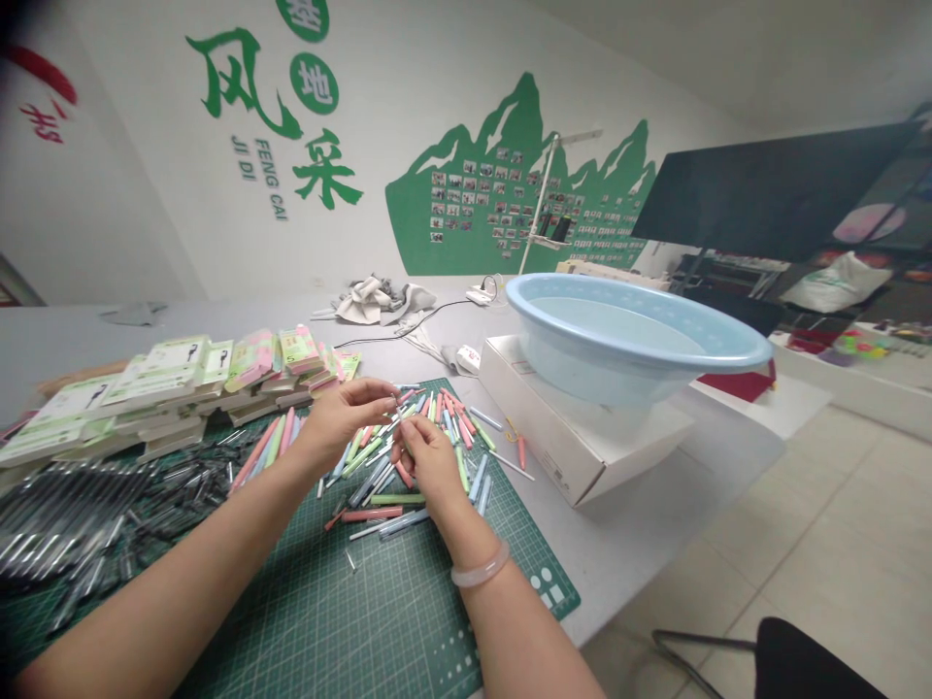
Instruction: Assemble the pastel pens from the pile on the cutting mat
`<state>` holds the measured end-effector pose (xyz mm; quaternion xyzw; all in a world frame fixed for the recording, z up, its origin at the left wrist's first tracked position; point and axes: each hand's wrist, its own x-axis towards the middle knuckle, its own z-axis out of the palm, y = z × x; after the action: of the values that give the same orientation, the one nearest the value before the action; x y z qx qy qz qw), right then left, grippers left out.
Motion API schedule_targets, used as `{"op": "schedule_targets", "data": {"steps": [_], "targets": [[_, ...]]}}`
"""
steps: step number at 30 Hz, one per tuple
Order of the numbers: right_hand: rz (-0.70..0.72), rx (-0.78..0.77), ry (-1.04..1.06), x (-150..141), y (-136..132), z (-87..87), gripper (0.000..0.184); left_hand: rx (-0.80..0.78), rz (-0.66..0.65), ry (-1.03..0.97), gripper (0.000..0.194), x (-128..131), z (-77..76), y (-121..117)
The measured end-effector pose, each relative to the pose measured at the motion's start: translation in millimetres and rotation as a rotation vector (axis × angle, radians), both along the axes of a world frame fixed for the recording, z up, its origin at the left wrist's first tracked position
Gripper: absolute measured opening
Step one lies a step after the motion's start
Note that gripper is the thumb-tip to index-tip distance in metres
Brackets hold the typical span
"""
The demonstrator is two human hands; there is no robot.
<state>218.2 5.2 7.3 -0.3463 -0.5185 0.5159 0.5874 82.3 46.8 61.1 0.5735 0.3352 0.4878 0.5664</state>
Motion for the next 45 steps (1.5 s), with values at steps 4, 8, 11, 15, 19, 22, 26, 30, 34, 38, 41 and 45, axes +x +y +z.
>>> {"op": "schedule_targets", "data": {"steps": [4, 8, 11, 15, 19, 22, 26, 30, 34, 38, 41, 45], "targets": [[0.032, -0.020, 0.035, -2, -1, 1.8, 0.025, 0.006, -0.049, 0.070, 0.024, -3, 2.7, -3], [0.054, -0.034, 0.106, -2, -2, 2.6, 0.025, -0.015, -0.156, 0.151, 0.031, -12, 5.7, 5], [0.049, -0.026, 0.131, 0, -2, 4.1, 0.025, 0.132, 0.023, 0.598, 0.029, -23, 0.2, 20], [0.025, -0.021, 0.137, 2, -1, 4.5, 0.025, 0.208, 0.220, 1.099, 0.005, -35, -21.7, 36], [0.002, -0.023, 0.116, 3, 1, 1.7, 0.026, 0.148, 0.303, 1.203, 0.005, -35, -47.7, 38], [-0.009, -0.014, 0.096, 4, 3, -0.4, 0.027, 0.108, 0.339, 1.206, 0.007, -31, -57.7, 38], [-0.018, 0.004, 0.057, 4, 3, -2.0, 0.027, 0.075, 0.316, 1.098, 0.017, -35, -49.8, 41], [0.005, -0.004, 0.007, 0, 2, -4.2, 0.026, 0.061, 0.269, 0.818, 0.027, -43, -28.4, 34], [0.030, -0.036, -0.061, -5, 1, -7.3, 0.028, -0.066, 0.160, 0.035, 0.027, -44, -9.8, 18], [0.026, -0.027, -0.099, -7, 0, -8.4, 0.030, -0.082, 0.134, -0.206, 0.023, -40, 3.0, 8], [0.030, -0.023, -0.097, -8, 0, -7.4, 0.030, -0.064, 0.119, -0.188, 0.021, -37, 7.7, 6], [0.035, -0.025, -0.095, -8, -1, -6.3, 0.031, -0.061, 0.104, -0.169, 0.021, -35, 8.7, 6]]}}
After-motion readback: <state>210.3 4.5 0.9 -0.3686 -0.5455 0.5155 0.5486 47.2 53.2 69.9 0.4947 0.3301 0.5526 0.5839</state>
